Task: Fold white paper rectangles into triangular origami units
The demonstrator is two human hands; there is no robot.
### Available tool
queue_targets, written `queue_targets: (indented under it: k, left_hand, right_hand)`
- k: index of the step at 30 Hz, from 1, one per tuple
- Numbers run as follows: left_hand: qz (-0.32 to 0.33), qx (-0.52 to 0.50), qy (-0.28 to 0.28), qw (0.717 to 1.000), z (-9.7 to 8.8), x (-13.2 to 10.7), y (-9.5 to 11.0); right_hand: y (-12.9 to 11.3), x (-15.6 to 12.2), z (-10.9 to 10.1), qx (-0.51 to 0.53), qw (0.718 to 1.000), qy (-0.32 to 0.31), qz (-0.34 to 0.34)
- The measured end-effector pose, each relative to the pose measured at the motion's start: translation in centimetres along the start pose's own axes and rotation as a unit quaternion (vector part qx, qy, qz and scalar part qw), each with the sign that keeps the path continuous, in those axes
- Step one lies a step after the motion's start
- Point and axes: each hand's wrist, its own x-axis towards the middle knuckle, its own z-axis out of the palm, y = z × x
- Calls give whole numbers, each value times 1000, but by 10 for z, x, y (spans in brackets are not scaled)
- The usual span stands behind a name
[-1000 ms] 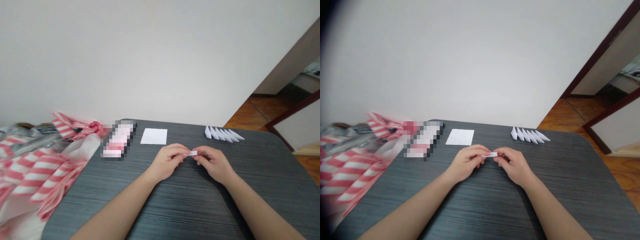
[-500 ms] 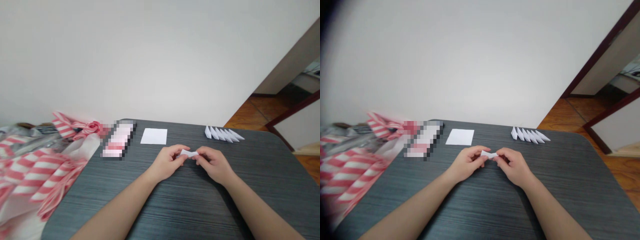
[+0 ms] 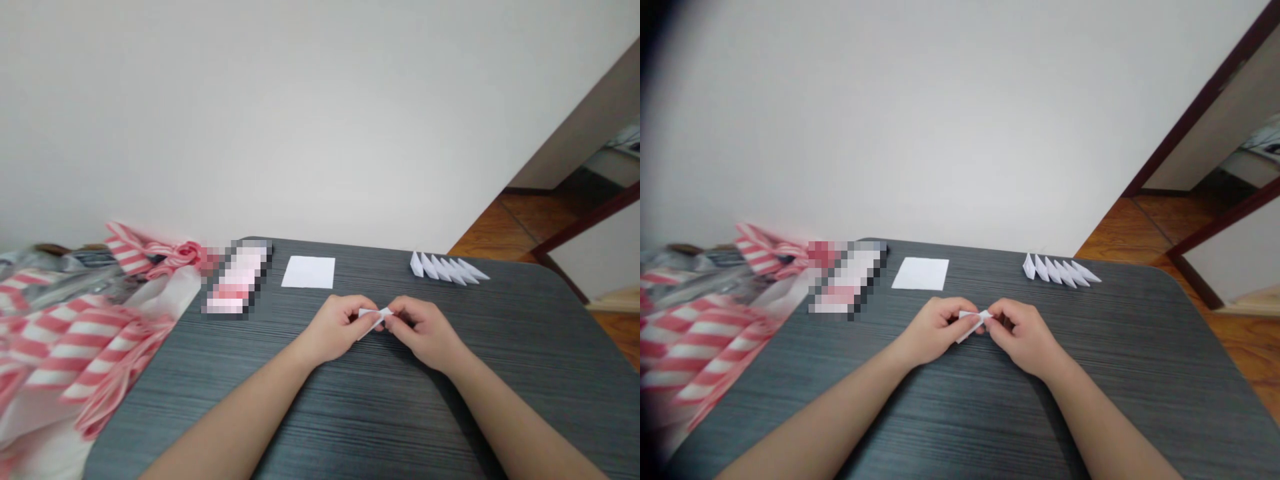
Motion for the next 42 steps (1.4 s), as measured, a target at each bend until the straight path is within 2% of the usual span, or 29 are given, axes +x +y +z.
queue_targets:
  k: [10, 18, 26, 31, 39, 42]
  left_hand:
    - [-14, 18, -5, 1000, -1, -1, 3]
    - [-24, -16, 2, 1000, 0, -1, 2]
    - [-53, -61, -9, 997, 0, -1, 0]
    - [-51, -59, -25, 997, -1, 0, 1]
    - [-47, -23, -20, 998, -2, 0, 4]
    - [-32, 9, -8, 999, -2, 0, 6]
  right_hand:
    - [0, 0, 0, 15, 1000, 21, -17]
    - [-3, 3, -4, -8, 992, 28, -122]
    - [-1, 2, -4, -56, 978, 59, -190]
    - [-2, 0, -3, -77, 974, 70, -201]
    - [-1, 1, -4, -114, 965, 46, -233]
    - [-1, 1, -4, -105, 973, 57, -195]
